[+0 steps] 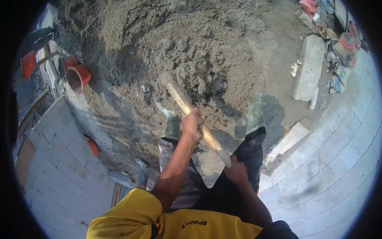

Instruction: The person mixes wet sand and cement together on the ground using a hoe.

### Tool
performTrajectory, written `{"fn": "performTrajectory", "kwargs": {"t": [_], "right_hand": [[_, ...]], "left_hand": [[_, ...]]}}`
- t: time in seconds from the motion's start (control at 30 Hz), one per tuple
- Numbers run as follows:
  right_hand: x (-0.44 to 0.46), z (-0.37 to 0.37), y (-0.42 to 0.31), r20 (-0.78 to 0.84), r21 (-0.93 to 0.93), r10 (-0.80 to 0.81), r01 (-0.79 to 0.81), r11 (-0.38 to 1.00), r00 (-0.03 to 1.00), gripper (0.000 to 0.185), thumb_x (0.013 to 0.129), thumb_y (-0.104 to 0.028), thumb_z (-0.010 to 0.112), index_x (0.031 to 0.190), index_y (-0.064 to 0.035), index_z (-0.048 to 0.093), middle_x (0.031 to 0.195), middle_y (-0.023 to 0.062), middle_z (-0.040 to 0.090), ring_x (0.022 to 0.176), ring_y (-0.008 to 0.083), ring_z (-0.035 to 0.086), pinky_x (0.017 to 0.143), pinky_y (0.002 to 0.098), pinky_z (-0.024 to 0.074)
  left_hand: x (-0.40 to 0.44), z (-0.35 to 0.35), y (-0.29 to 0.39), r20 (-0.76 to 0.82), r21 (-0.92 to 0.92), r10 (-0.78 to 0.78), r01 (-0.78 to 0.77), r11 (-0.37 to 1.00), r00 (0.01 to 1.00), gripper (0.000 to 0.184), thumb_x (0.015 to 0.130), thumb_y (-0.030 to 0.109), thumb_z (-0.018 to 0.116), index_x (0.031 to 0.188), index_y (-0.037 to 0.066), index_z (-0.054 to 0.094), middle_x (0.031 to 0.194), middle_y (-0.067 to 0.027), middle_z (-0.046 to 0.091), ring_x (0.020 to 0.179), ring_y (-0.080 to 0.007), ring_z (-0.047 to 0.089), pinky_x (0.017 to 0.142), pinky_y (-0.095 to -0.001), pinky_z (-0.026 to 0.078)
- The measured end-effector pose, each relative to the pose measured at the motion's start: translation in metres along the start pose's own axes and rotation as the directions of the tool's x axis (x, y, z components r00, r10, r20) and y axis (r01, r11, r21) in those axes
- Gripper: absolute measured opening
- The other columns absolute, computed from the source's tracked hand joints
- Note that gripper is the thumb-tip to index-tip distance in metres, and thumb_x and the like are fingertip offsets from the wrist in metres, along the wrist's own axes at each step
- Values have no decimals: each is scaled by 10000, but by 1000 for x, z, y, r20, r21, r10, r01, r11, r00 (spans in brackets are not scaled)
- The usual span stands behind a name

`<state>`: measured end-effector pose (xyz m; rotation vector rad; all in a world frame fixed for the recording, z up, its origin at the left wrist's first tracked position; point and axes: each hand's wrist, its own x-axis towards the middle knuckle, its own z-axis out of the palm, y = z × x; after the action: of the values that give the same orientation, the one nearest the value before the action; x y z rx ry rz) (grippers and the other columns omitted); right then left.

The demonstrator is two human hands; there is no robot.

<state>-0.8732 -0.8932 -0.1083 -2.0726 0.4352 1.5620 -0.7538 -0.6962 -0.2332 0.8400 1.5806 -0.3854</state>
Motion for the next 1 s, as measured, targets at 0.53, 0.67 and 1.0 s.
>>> {"fn": "performTrajectory", "kwargs": {"t": [0.53,0.67,1.0], "right_hand": [[151,44,-80,209,878,293,-311,365,933,185,792,9,614,938,-11,503,671,34,498,471,112,502,417,286,396],[93,17,-71,282,828,235,-360,430,930,170,811,-23,621,931,-8,502,671,26,503,478,108,503,422,270,387],[-10,17,-8,-126,109,-24,38,993,992,353,776,-131,698,1077,-15,555,879,205,681,765,389,679,680,463,539]], "left_hand": [[195,150,-12,397,715,313,-504,484,863,450,770,240,655,1059,-104,653,1085,-292,673,1015,-386,679,907,-397,529],[174,104,-36,284,619,-104,-100,779,953,214,808,127,625,809,-87,635,635,-158,608,524,-243,614,505,-369,490],[-21,17,22,154,130,109,-130,983,982,107,862,116,623,866,47,542,669,-55,531,513,-171,523,471,-320,445]]}}
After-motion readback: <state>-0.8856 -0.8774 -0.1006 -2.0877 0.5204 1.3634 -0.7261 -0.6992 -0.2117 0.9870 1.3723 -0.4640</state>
